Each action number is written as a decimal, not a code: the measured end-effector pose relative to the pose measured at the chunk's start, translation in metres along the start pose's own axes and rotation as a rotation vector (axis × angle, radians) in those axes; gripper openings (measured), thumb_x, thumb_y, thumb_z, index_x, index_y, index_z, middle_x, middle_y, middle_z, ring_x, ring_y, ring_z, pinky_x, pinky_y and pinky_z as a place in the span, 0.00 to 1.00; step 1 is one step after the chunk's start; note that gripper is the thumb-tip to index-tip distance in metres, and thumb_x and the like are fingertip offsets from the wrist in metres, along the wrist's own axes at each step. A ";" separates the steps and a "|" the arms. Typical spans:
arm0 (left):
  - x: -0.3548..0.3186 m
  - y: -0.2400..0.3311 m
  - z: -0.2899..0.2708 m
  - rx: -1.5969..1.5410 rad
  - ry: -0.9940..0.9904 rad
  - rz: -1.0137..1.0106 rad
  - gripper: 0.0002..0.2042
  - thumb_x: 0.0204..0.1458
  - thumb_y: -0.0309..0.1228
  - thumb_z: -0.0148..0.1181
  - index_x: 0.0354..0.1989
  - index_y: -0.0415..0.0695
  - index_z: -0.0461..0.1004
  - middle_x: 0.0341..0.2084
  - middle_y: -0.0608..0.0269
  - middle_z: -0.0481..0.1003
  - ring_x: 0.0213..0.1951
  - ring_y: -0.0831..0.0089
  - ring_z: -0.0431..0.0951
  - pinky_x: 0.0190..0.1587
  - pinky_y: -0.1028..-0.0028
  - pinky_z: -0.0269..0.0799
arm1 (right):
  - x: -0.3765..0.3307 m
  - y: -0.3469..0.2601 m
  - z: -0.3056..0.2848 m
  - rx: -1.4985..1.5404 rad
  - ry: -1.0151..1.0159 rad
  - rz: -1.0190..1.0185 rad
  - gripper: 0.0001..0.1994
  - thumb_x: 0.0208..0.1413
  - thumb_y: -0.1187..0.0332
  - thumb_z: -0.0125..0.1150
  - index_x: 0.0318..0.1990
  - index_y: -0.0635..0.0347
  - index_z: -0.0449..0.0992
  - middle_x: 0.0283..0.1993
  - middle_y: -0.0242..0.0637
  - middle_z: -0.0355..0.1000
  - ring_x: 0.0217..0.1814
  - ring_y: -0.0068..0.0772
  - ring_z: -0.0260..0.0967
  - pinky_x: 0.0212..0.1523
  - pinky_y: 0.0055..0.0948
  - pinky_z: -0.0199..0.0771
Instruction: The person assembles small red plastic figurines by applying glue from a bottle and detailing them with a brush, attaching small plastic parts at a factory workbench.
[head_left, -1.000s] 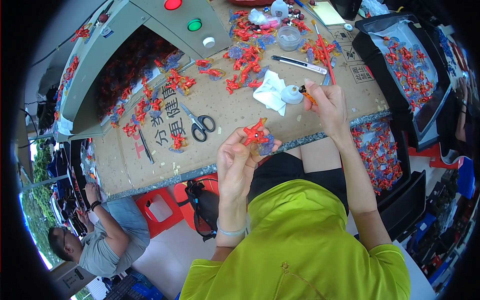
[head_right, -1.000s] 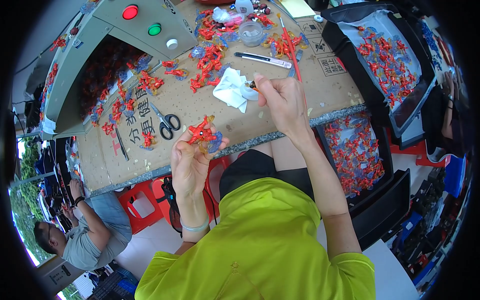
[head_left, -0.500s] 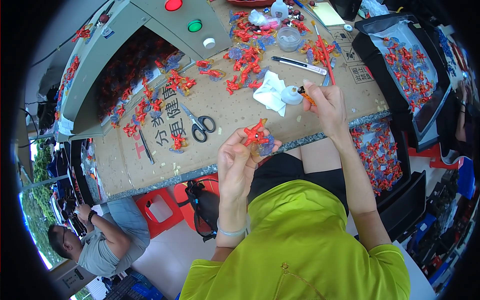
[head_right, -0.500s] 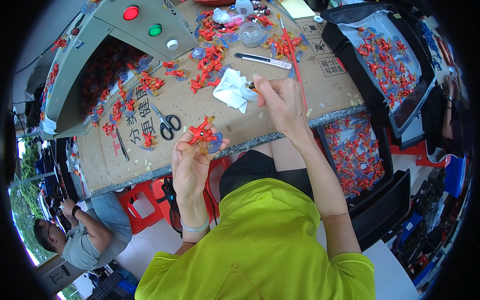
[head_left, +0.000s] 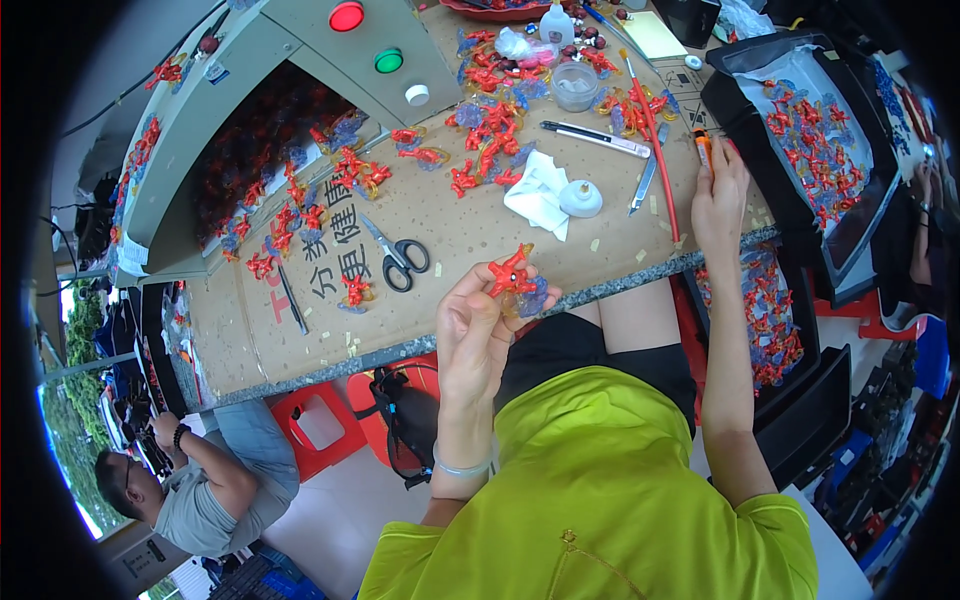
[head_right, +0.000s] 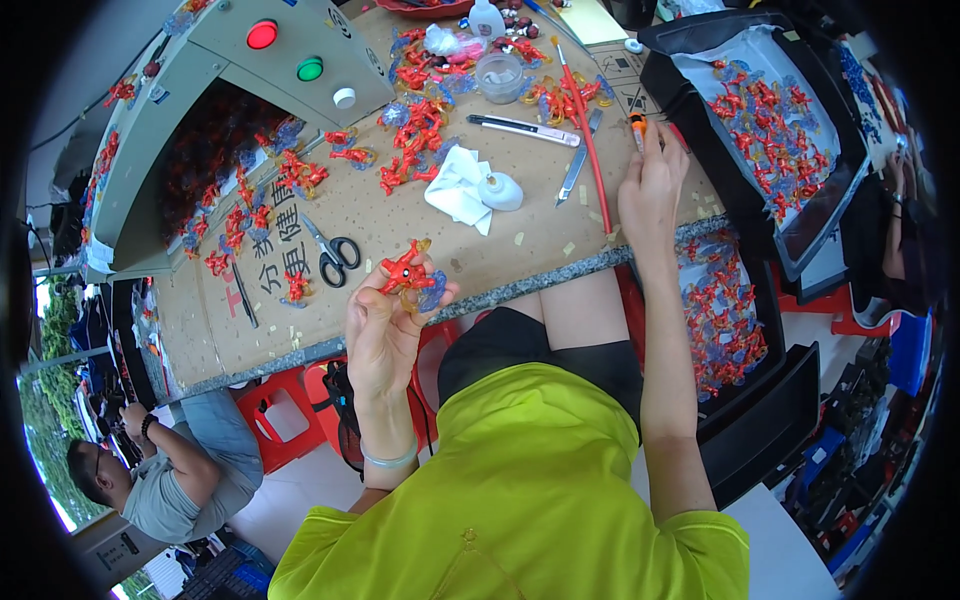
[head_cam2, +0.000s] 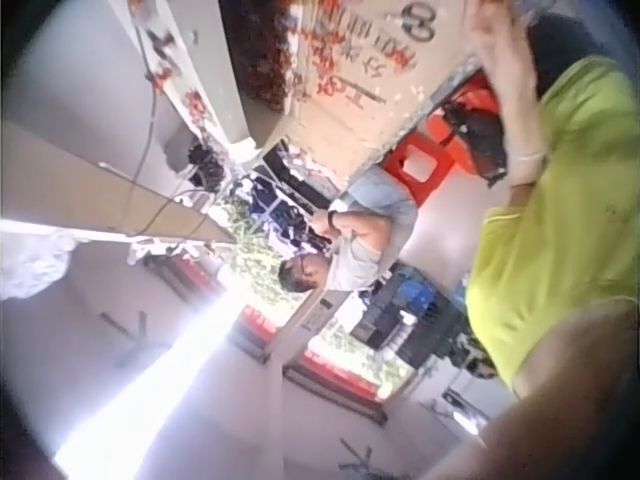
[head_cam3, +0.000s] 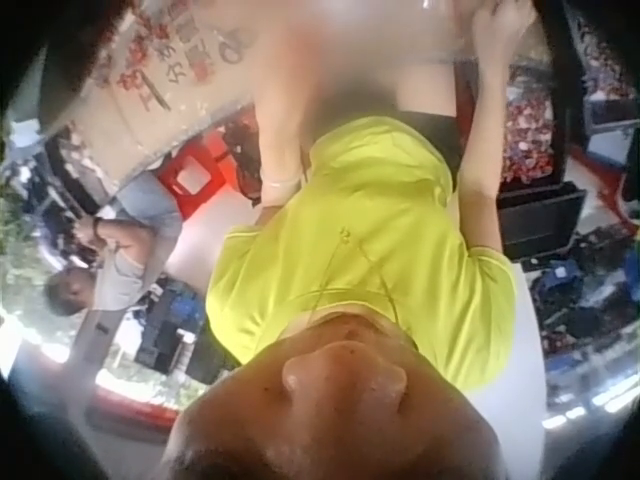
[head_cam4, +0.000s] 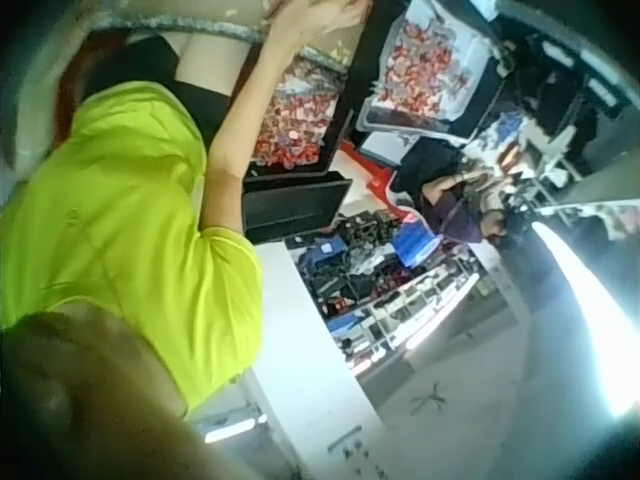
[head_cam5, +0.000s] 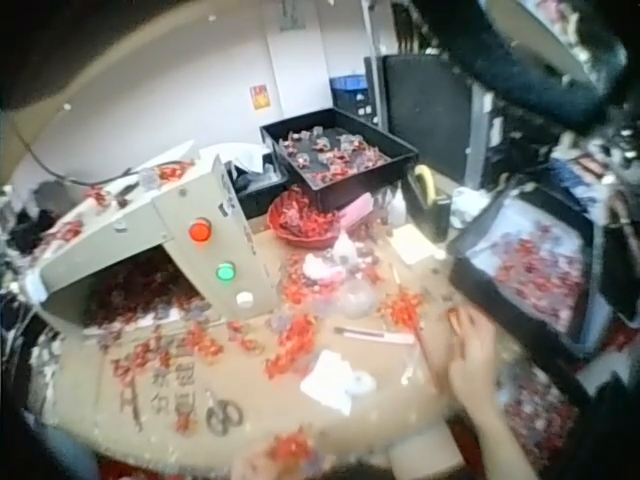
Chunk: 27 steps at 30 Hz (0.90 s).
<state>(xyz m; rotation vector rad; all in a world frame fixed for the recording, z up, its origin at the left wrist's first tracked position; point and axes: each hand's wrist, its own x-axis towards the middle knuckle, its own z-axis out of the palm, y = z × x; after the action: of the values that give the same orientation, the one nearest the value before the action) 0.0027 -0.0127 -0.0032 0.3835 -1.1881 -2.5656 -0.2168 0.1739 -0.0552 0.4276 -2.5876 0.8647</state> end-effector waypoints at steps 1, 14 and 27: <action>0.000 0.000 0.000 -0.006 -0.001 -0.006 0.23 0.57 0.42 0.53 0.45 0.29 0.64 0.41 0.47 0.73 0.43 0.57 0.77 0.51 0.57 0.73 | -0.003 -0.005 -0.002 -0.031 0.144 -0.214 0.21 0.50 0.81 0.47 0.54 0.69 0.66 0.49 0.51 0.67 0.53 0.51 0.65 0.55 0.38 0.63; -0.001 0.002 0.004 0.130 0.058 0.042 0.29 0.59 0.47 0.46 0.52 0.27 0.61 0.44 0.47 0.70 0.43 0.55 0.77 0.48 0.63 0.75 | -0.042 -0.072 0.011 0.836 -0.493 0.034 0.19 0.44 0.77 0.62 0.48 0.62 0.72 0.44 0.46 0.73 0.45 0.44 0.72 0.46 0.33 0.70; 0.009 -0.001 0.016 0.021 -0.055 0.047 0.24 0.56 0.42 0.55 0.46 0.29 0.64 0.41 0.48 0.72 0.42 0.54 0.78 0.48 0.59 0.75 | -0.078 -0.101 -0.108 0.964 -0.601 -0.268 0.24 0.34 0.88 0.48 0.45 0.68 0.74 0.43 0.48 0.72 0.45 0.51 0.70 0.50 0.38 0.71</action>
<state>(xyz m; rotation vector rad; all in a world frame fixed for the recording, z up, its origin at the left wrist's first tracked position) -0.0113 -0.0042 0.0045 0.2879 -1.2289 -2.5408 -0.0802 0.1768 0.0422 1.4324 -2.2794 2.0929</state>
